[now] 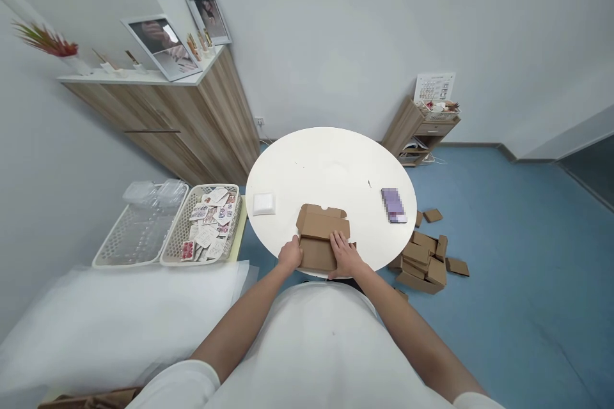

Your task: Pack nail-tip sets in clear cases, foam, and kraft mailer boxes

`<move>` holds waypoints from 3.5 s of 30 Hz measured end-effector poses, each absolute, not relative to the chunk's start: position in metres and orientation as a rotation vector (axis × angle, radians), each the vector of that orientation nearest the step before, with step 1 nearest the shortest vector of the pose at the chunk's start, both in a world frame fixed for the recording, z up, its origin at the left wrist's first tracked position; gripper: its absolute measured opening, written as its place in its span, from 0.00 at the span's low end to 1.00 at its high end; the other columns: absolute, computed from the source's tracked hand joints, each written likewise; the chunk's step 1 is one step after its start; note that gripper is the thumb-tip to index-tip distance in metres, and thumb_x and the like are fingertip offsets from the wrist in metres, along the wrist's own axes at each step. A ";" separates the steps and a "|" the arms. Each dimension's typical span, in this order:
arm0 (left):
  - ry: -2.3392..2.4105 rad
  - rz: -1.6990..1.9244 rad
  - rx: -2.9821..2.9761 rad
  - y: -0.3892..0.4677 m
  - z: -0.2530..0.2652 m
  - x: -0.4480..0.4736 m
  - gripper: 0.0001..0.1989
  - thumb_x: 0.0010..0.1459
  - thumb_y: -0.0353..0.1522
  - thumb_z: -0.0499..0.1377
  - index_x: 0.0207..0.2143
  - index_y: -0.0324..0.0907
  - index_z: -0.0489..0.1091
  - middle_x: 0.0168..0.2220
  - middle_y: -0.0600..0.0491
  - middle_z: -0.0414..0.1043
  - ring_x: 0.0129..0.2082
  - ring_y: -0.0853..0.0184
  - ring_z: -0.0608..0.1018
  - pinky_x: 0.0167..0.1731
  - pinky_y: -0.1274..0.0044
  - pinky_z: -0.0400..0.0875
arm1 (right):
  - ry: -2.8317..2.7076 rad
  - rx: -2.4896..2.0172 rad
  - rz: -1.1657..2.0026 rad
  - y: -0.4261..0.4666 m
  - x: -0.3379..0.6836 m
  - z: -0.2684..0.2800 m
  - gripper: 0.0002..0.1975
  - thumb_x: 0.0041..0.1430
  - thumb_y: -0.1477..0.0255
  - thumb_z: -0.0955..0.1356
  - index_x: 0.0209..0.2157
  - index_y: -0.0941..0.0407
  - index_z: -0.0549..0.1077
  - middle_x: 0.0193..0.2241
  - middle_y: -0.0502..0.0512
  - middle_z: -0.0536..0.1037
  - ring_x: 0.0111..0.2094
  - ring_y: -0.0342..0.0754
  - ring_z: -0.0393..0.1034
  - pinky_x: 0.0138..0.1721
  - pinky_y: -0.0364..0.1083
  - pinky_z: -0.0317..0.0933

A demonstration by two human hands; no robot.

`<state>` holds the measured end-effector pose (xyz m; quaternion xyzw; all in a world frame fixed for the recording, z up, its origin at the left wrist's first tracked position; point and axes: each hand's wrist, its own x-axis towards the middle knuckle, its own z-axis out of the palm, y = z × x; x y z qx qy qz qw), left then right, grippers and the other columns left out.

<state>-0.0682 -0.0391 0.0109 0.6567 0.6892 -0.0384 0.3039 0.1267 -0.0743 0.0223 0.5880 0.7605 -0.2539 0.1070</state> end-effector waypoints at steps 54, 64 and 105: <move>1.352 0.084 1.918 -0.045 0.012 -0.085 0.62 0.24 0.48 0.66 0.60 0.46 0.34 0.48 0.44 0.61 0.46 0.51 0.67 0.39 0.70 0.62 | 1.628 2.437 -0.982 -0.077 0.135 0.016 0.12 0.56 0.66 0.57 0.36 0.58 0.65 0.33 0.61 0.73 0.35 0.53 0.68 0.30 0.46 0.56; 1.296 0.105 1.924 -0.044 0.010 -0.080 0.64 0.25 0.47 0.66 0.60 0.44 0.30 0.50 0.44 0.60 0.48 0.53 0.66 0.41 0.71 0.61 | 1.553 2.349 -0.761 -0.074 0.129 0.014 0.09 0.57 0.72 0.55 0.36 0.56 0.63 0.33 0.60 0.73 0.37 0.53 0.69 0.32 0.47 0.57; 1.622 0.403 1.491 -0.012 -0.007 0.026 0.27 0.55 0.33 0.49 0.57 0.42 0.46 0.43 0.47 0.61 0.41 0.65 0.67 0.41 0.72 0.64 | 1.890 2.489 -1.608 -0.043 0.222 0.000 0.42 0.50 0.61 0.63 0.59 0.54 0.31 0.53 0.64 0.51 0.32 0.45 0.65 0.38 0.48 0.61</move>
